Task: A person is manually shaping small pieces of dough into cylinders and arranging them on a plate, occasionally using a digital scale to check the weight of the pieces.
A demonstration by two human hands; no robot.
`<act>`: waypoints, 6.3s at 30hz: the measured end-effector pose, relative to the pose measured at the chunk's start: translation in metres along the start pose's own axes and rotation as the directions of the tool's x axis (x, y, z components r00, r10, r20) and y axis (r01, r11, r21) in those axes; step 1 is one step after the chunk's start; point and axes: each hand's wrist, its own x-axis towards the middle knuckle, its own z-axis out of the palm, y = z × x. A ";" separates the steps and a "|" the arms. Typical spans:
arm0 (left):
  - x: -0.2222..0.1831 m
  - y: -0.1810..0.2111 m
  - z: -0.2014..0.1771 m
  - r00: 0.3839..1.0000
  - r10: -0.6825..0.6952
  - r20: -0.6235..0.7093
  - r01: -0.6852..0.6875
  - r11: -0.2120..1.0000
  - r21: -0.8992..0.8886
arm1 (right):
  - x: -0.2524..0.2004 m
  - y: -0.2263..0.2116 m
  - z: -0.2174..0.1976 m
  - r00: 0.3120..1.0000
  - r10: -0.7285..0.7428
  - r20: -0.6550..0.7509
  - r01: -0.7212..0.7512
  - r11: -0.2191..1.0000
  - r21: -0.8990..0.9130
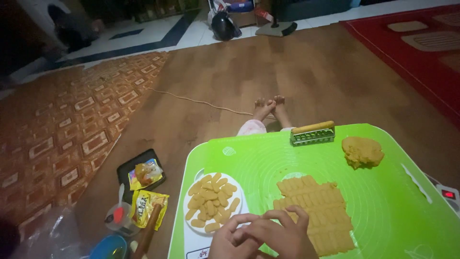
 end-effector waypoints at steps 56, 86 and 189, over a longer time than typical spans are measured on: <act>0.052 0.079 -0.048 0.710 0.621 -0.334 0.006 0.468 0.884 | 0.041 0.167 -0.045 0.789 0.543 0.287 -0.384 0.801 -0.459; 0.021 0.067 0.064 0.969 0.240 -0.051 -0.165 0.792 0.588 | 0.082 0.032 -0.100 0.289 0.920 0.263 -0.868 0.136 0.478; 0.024 0.015 0.073 0.981 -0.062 -0.186 0.095 0.980 0.177 | 0.007 0.060 -0.056 0.994 -0.067 -0.082 0.052 0.983 -0.175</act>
